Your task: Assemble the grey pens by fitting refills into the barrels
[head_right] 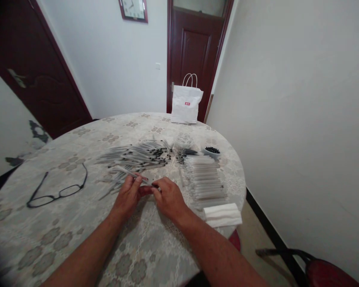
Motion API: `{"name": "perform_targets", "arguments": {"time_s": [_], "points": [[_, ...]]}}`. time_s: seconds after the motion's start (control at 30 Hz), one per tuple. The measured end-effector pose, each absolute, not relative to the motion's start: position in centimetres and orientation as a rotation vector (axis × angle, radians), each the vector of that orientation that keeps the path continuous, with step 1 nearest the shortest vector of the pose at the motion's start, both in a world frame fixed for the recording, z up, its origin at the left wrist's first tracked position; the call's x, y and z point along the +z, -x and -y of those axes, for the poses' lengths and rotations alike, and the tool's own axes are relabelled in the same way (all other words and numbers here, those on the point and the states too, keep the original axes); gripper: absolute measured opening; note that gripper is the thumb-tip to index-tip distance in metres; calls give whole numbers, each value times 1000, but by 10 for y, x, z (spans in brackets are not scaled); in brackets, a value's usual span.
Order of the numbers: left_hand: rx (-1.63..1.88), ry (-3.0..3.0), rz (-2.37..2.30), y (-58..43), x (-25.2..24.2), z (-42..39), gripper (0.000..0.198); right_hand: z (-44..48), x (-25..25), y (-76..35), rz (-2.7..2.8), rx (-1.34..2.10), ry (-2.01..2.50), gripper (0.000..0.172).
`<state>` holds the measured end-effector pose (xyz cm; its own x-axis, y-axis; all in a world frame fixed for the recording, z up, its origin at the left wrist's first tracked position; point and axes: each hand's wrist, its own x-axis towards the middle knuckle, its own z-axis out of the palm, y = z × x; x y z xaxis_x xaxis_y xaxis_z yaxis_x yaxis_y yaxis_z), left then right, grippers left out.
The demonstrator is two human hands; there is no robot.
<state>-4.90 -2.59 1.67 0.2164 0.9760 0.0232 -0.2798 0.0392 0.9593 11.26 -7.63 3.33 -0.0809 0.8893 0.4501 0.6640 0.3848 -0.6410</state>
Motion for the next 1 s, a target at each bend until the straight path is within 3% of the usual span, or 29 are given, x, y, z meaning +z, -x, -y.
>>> {"name": "perform_targets", "arguments": {"time_s": [0.2, 0.37, 0.6, 0.8, 1.0], "points": [[1112, -1159, -882, 47, 21, 29, 38, 79, 28, -120, 1782, 291, 1382, 13], [1294, -1053, -908, 50, 18, 19, 35, 77, 20, -129, 1815, 204, 1468, 9], [1277, -1045, -855, 48, 12, 18, 35, 78, 22, -126, 1964, 21, 1552, 15], [1301, -1066, -889, 50, 11, 18, 35, 85, 50, -146, 2260, -71, 1860, 13], [1227, -1016, -870, 51, 6, 15, 25, 45, 101, -221, 2155, -378, 2187, 26]]}}
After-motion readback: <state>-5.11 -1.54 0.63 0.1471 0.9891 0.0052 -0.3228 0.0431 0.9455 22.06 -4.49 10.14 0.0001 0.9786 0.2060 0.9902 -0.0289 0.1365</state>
